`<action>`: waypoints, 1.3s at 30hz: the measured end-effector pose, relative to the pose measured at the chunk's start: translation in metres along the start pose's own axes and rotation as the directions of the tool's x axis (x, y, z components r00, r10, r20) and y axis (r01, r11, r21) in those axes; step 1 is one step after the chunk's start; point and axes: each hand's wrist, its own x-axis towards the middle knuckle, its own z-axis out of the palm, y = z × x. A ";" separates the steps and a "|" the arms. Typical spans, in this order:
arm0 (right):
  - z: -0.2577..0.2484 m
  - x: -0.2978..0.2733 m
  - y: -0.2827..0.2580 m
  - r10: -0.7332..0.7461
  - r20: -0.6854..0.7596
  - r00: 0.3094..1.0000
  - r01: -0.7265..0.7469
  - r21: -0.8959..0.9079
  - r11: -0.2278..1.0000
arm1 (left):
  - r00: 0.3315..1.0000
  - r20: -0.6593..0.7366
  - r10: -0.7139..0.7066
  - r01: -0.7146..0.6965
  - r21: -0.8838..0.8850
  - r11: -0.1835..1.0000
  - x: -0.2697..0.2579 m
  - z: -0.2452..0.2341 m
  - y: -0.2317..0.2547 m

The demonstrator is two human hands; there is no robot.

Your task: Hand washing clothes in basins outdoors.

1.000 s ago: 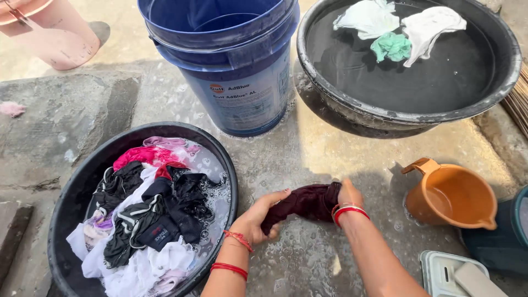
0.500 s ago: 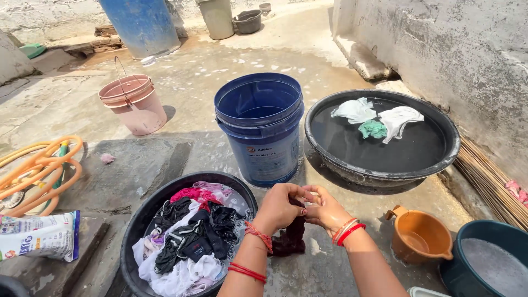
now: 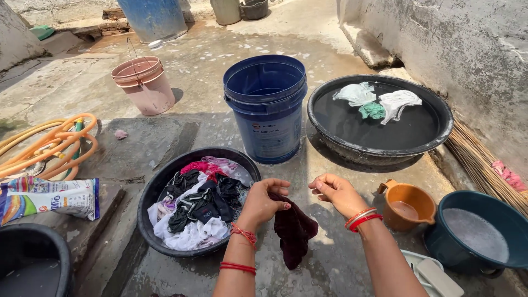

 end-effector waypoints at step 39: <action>-0.009 -0.060 -0.100 -0.226 0.275 0.935 0.157 0.249 0.956 | 0.898 -0.214 -0.386 0.361 -0.145 0.921 0.008 0.054 -0.024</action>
